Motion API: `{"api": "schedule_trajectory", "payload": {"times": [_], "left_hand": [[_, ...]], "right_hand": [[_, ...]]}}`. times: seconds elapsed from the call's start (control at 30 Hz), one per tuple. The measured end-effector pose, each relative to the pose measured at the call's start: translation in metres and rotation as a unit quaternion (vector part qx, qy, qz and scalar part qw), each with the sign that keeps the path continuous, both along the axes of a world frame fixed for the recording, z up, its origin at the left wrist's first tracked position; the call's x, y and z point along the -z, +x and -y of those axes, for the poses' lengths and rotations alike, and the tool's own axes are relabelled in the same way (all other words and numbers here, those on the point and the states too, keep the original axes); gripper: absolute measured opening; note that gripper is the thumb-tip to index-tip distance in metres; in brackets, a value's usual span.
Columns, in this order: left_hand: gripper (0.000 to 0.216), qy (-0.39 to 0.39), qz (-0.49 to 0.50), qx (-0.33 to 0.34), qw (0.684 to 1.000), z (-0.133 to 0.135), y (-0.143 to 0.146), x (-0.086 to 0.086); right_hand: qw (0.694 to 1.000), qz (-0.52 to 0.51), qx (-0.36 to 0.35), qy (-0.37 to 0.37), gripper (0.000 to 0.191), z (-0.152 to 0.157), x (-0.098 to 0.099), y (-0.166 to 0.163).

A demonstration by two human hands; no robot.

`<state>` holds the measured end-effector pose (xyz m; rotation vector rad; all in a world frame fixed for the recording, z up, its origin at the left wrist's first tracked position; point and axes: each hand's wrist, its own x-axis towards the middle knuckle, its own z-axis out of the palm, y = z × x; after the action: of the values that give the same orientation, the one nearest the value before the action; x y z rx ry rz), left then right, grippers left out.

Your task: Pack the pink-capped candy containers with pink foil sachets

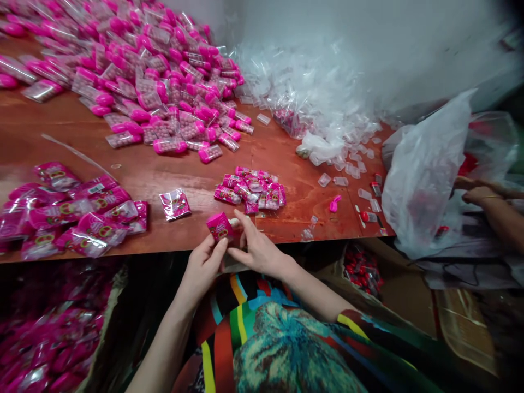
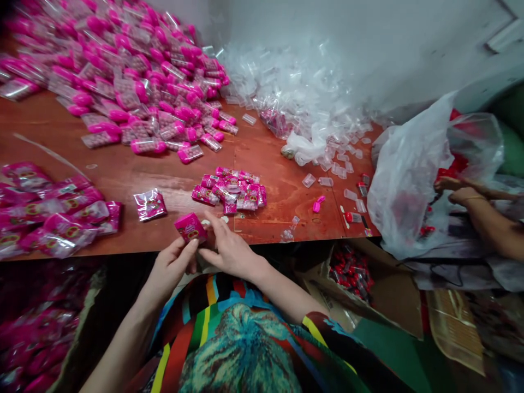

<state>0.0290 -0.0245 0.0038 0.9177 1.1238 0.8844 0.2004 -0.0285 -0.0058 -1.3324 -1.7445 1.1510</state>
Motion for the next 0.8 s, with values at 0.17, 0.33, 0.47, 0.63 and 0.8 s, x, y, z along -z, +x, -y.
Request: {"api": "schedule_trajectory", "payload": {"times": [0.17, 0.33, 0.47, 0.63, 0.8], "left_hand": [[0.04, 0.004, -0.008, 0.022, 1.0, 0.003, 0.0, -0.001], [0.034, -0.035, 0.009, 0.036, 0.999, 0.01, 0.004, 0.008], [0.035, -0.059, 0.022, 0.04, 0.997, 0.012, 0.004, 0.017], [0.035, -0.046, -0.001, 0.062, 0.997, -0.005, 0.002, 0.007], [0.032, 0.162, -0.169, 0.054, 0.971, -0.051, 0.014, -0.029]], "right_hand": [[0.984, 0.127, -0.083, 0.095, 0.063, -0.003, -0.004, -0.006], [0.971, 0.17, -0.069, 0.153, 0.051, 0.0, 0.016, -0.011], [0.964, 0.188, -0.072, 0.177, 0.051, -0.001, 0.024, -0.01], [0.95, 0.243, -0.09, 0.172, 0.059, -0.011, -0.005, -0.005], [0.929, 0.298, 0.039, 0.218, 0.078, -0.02, -0.043, 0.006]]}}
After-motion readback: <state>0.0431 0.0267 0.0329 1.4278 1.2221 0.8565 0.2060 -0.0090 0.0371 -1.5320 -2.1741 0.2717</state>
